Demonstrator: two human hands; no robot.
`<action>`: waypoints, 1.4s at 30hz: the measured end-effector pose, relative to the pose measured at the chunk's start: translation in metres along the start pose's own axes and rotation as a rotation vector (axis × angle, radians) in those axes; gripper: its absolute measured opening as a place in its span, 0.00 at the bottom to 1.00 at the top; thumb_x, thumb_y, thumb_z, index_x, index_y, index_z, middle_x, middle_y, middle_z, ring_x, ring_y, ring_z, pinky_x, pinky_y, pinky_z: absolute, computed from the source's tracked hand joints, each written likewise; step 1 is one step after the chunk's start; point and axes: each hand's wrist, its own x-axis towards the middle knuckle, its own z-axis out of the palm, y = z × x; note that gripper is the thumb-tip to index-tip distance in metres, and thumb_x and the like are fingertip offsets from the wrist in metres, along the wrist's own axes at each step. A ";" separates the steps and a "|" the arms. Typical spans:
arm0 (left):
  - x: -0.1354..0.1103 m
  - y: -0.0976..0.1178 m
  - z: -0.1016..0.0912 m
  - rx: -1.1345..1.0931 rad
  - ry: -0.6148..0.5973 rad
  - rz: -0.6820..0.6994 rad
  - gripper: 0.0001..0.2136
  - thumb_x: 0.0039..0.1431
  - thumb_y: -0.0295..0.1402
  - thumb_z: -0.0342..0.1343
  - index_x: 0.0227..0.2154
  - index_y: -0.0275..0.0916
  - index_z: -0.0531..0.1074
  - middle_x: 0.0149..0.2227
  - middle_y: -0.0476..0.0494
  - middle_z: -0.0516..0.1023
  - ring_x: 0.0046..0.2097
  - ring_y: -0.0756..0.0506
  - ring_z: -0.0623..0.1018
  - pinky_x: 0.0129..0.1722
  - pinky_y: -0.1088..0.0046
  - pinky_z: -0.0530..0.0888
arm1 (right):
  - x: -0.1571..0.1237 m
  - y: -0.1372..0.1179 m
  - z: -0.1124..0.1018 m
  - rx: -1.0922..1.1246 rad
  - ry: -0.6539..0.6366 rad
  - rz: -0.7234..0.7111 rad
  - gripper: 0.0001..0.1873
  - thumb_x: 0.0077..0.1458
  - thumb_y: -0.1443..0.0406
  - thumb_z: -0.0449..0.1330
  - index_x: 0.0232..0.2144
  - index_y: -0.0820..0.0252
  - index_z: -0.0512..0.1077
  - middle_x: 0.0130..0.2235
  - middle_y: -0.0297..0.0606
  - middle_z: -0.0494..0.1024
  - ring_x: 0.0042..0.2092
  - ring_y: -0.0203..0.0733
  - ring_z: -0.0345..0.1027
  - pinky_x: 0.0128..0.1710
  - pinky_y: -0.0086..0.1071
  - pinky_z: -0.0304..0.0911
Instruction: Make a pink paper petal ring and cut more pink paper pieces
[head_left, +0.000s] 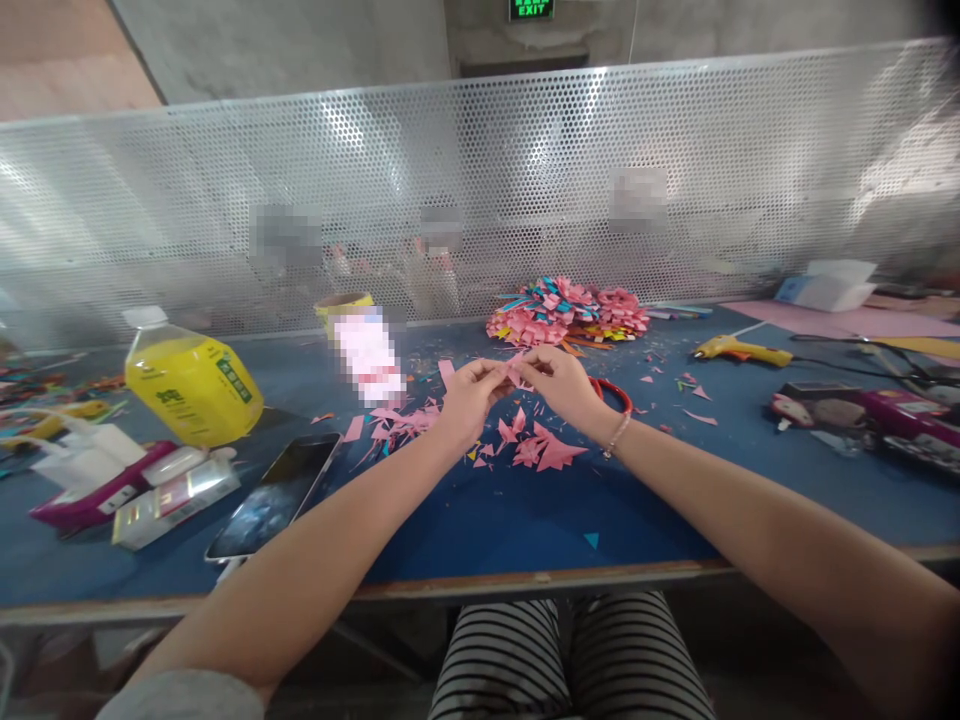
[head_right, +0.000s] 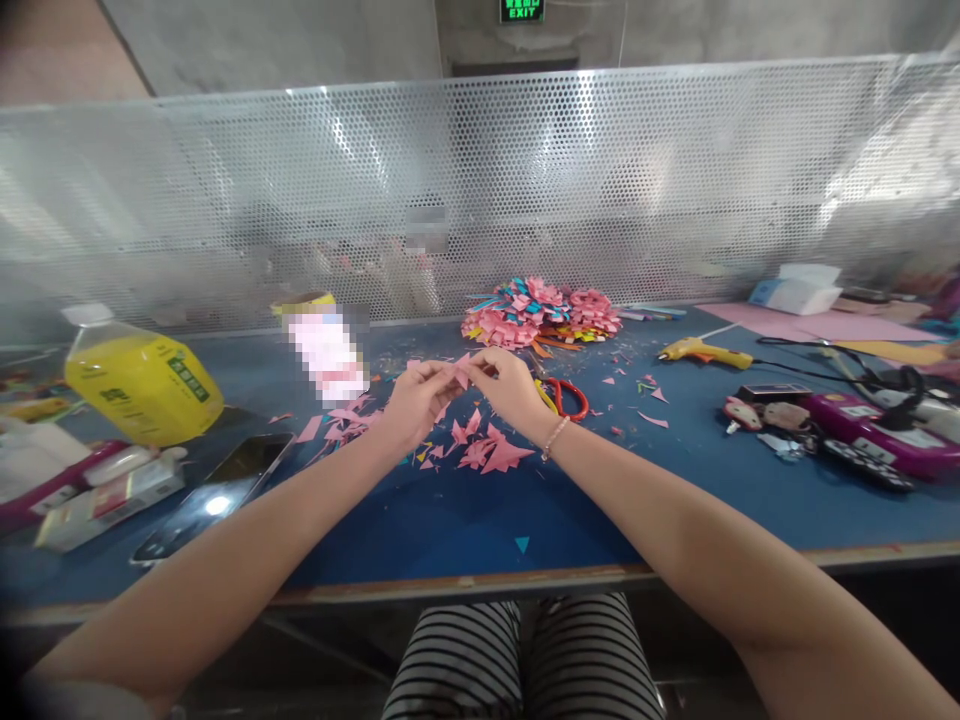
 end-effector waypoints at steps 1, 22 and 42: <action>-0.001 0.000 0.001 -0.014 -0.001 -0.011 0.05 0.42 0.29 0.59 0.22 0.35 0.69 0.24 0.48 0.72 0.30 0.52 0.72 0.37 0.72 0.69 | 0.000 0.001 0.000 0.020 -0.001 0.007 0.09 0.49 0.62 0.54 0.22 0.60 0.67 0.25 0.33 0.69 0.28 0.33 0.61 0.29 0.29 0.58; -0.002 -0.002 0.000 0.510 -0.104 0.120 0.06 0.44 0.26 0.53 0.28 0.37 0.67 0.29 0.47 0.71 0.27 0.50 0.73 0.31 0.69 0.71 | 0.000 0.002 -0.002 -0.212 -0.033 -0.318 0.10 0.50 0.69 0.53 0.34 0.58 0.72 0.36 0.40 0.71 0.38 0.38 0.64 0.37 0.34 0.62; 0.004 0.007 0.000 -0.225 0.110 -0.410 0.07 0.44 0.24 0.46 0.23 0.34 0.69 0.25 0.40 0.75 0.29 0.47 0.75 0.38 0.66 0.73 | -0.001 0.009 -0.011 -0.455 -0.129 -0.552 0.08 0.55 0.68 0.49 0.32 0.58 0.69 0.34 0.40 0.74 0.38 0.40 0.64 0.40 0.35 0.60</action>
